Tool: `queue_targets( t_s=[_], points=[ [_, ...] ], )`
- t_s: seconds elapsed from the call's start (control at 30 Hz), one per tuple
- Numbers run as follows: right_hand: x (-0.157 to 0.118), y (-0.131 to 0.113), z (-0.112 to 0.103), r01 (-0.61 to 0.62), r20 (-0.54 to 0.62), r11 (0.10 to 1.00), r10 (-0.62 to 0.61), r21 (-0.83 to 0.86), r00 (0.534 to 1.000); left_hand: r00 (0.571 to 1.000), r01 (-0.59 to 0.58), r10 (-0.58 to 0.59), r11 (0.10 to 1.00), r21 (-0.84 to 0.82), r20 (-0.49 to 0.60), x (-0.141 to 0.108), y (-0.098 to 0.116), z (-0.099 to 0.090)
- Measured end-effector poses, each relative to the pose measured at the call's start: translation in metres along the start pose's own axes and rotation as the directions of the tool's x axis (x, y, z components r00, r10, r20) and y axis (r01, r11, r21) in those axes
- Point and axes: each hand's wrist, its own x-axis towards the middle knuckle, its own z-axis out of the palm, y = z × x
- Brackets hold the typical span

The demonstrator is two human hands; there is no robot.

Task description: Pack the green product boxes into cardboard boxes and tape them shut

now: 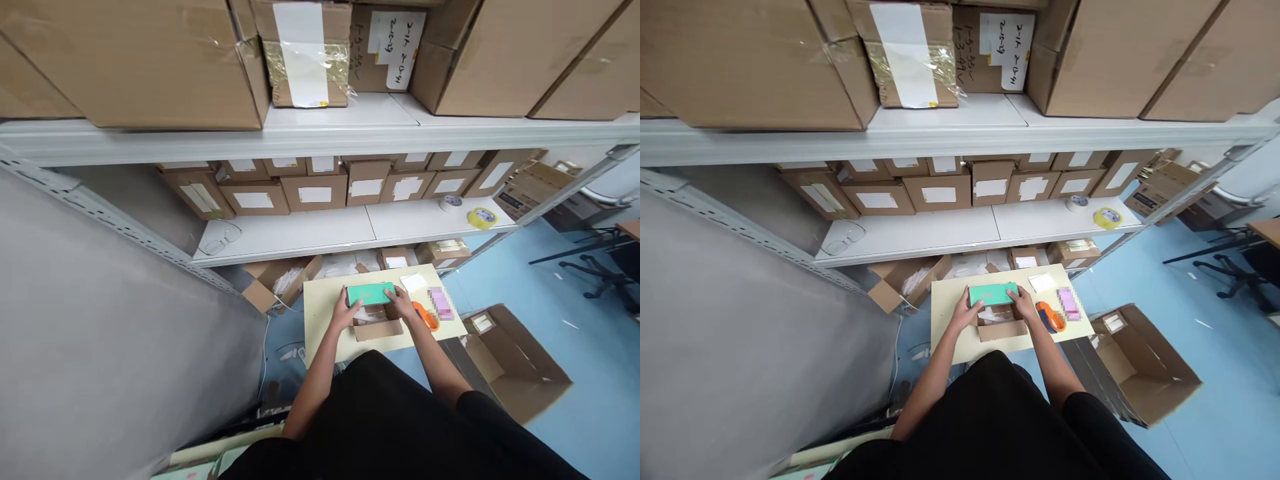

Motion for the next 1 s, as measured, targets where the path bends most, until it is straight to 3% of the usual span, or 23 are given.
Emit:
queue_targets(
  t_s=[0.1,0.23,0.33,0.43,0.63,0.8,1.0],
  points=[
    [-0.007,0.014,-0.019,-0.027,-0.038,0.997,0.024,-0.078,0.999,0.995,0.088,-0.085,0.995,0.051,-0.057,-0.007,-0.013,0.04],
    [-0.015,0.029,-0.02,-0.027,-0.111,0.981,0.006,-0.192,0.994,0.982,0.171,-0.157,0.976,0.135,-0.109,-0.01,-0.028,0.059],
    [-0.018,0.036,-0.017,-0.115,-0.141,0.951,0.077,-0.285,0.987,0.971,0.222,-0.197,0.953,0.206,-0.132,-0.008,-0.039,0.061],
    [-0.019,0.04,-0.017,-0.172,-0.16,0.916,0.121,-0.361,0.98,0.98,0.192,-0.174,0.955,0.227,-0.098,-0.008,-0.048,0.059],
    [-0.022,0.04,-0.018,-0.015,-0.094,0.918,-0.025,-0.395,0.995,0.996,0.025,-0.056,0.921,0.388,0.068,-0.02,-0.06,0.056],
    [-0.026,0.046,-0.013,0.078,-0.032,0.906,-0.101,-0.417,0.994,0.961,-0.142,-0.02,0.819,0.556,0.274,-0.04,-0.069,0.055],
    [-0.033,0.048,-0.015,0.229,0.112,0.819,-0.201,-0.526,0.973,0.989,-0.117,0.041,0.797,0.593,0.139,-0.047,-0.074,0.068]
  ],
)
